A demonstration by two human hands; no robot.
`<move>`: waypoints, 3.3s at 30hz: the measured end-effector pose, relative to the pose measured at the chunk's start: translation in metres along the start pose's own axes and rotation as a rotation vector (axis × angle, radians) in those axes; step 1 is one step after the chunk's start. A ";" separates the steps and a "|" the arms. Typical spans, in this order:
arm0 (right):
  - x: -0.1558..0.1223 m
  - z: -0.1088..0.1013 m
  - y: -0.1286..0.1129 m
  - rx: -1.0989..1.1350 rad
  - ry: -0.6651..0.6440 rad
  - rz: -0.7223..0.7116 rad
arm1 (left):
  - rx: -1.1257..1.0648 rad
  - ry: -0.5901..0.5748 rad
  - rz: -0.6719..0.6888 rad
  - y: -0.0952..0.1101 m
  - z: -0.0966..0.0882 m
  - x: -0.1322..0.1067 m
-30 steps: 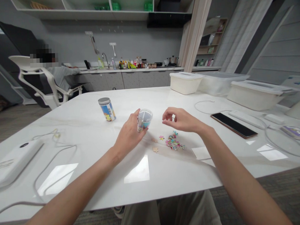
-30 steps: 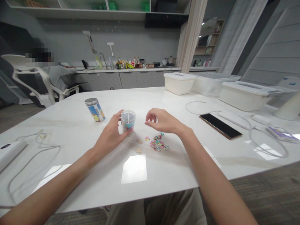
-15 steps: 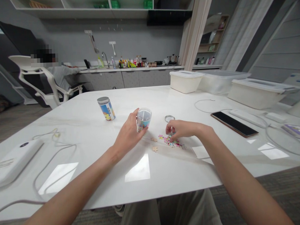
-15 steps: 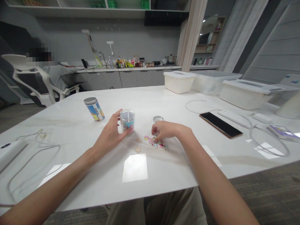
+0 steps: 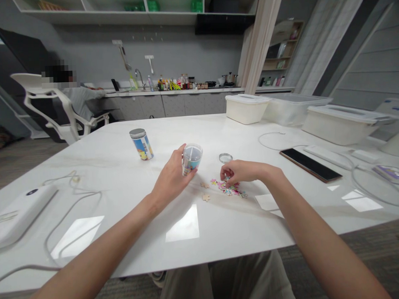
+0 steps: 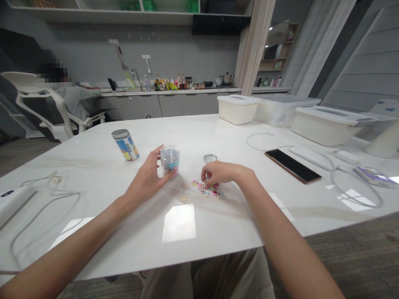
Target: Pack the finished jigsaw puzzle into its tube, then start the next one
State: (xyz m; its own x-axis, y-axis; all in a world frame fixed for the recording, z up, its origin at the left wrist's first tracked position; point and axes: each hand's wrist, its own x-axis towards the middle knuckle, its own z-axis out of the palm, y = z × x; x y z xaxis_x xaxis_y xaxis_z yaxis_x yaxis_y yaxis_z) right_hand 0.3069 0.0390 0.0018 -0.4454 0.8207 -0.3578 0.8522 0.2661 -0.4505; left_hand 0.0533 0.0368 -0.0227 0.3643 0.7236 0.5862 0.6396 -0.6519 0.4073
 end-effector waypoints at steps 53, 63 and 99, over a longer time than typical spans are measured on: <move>-0.006 -0.001 -0.010 -0.098 0.042 -0.133 | -0.009 -0.004 -0.003 0.001 0.000 -0.001; -0.011 -0.004 -0.025 0.062 0.190 -0.277 | 0.005 -0.003 0.017 0.000 0.001 -0.001; 0.007 0.023 -0.033 -0.054 0.229 -0.395 | 0.055 0.033 -0.042 -0.004 -0.001 0.001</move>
State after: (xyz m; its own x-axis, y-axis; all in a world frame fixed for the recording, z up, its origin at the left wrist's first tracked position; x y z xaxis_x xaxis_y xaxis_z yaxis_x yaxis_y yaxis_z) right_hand 0.2694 0.0246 -0.0054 -0.6724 0.7397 0.0254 0.6447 0.6022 -0.4709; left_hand 0.0500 0.0396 -0.0232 0.3141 0.7415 0.5929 0.6904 -0.6070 0.3934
